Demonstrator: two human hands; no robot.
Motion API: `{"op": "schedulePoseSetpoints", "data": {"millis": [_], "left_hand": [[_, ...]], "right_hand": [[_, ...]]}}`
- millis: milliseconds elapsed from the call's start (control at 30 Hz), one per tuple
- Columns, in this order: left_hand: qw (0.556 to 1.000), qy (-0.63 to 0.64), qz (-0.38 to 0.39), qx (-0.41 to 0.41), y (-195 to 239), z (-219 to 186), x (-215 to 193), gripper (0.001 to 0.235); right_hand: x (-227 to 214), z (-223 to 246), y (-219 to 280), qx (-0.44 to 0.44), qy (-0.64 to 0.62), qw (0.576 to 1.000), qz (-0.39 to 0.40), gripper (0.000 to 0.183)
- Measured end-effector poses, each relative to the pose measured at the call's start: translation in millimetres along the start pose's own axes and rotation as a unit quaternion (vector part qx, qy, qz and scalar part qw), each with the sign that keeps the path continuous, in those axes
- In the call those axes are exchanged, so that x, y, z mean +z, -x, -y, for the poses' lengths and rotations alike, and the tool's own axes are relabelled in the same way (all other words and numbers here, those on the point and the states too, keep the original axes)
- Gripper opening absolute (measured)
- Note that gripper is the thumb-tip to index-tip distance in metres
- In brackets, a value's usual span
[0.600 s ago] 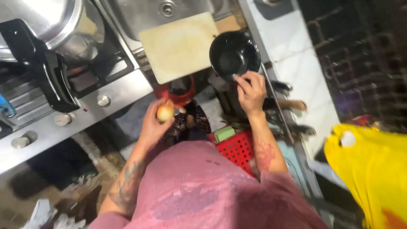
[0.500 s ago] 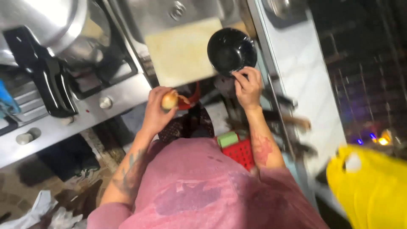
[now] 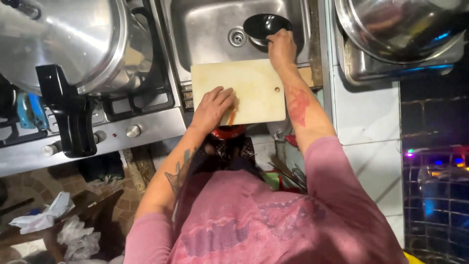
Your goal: Peeling the outer skin off an onion and then finely chopping it on a cutting board using a knife.
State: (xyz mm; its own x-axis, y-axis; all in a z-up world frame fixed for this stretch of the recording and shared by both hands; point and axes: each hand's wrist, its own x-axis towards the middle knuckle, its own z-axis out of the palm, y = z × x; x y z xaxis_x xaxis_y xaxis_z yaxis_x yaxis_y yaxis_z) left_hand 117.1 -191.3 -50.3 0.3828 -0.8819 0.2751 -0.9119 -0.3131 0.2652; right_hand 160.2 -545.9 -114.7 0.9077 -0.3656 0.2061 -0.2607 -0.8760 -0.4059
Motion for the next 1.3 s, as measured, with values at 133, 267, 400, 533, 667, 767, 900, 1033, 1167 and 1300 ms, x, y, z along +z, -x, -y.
{"op": "schedulePoseSetpoints", "data": {"millis": [133,267,400,533,667,767,900,1033,1167,1300], "left_hand": [[0.995,0.066,0.013,-0.073,0,-13,-24,0.028],[0.972,0.2,-0.07,-0.098,9,-7,-19,0.034],[0.945,0.256,-0.131,-0.156,9,-11,-19,0.024],[0.936,0.285,-0.136,-0.159,17,-3,-7,0.021],[0.927,0.311,-0.155,-0.143,22,12,10,0.035],[0.92,0.334,-0.16,-0.129,25,15,17,0.037],[0.917,0.344,-0.163,-0.12,22,21,27,0.043],[0.916,0.343,-0.167,-0.123,22,22,33,0.05],[0.916,0.35,-0.147,-0.128,20,25,25,0.052],[0.922,0.342,-0.157,-0.09,19,30,14,0.047]], "right_hand": [[12,-29,-17,0.026,-0.006,1.0,0.017,0.028],[-2,-27,-24,0.086,-0.059,0.984,0.144,0.033],[-66,3,23,0.094,-0.113,0.988,0.052,0.034],[-185,74,156,0.048,-0.168,0.984,-0.042,0.021],[-253,70,258,0.152,0.171,0.968,0.106,0.013],[-251,45,308,0.284,0.304,0.87,0.264,0.034],[-226,18,352,0.307,0.362,0.819,0.324,0.043],[-227,27,358,0.324,0.353,0.818,0.318,0.032],[-253,30,366,0.349,0.323,0.787,0.393,0.037],[-380,221,251,0.499,0.298,0.68,0.447,0.044]]}}
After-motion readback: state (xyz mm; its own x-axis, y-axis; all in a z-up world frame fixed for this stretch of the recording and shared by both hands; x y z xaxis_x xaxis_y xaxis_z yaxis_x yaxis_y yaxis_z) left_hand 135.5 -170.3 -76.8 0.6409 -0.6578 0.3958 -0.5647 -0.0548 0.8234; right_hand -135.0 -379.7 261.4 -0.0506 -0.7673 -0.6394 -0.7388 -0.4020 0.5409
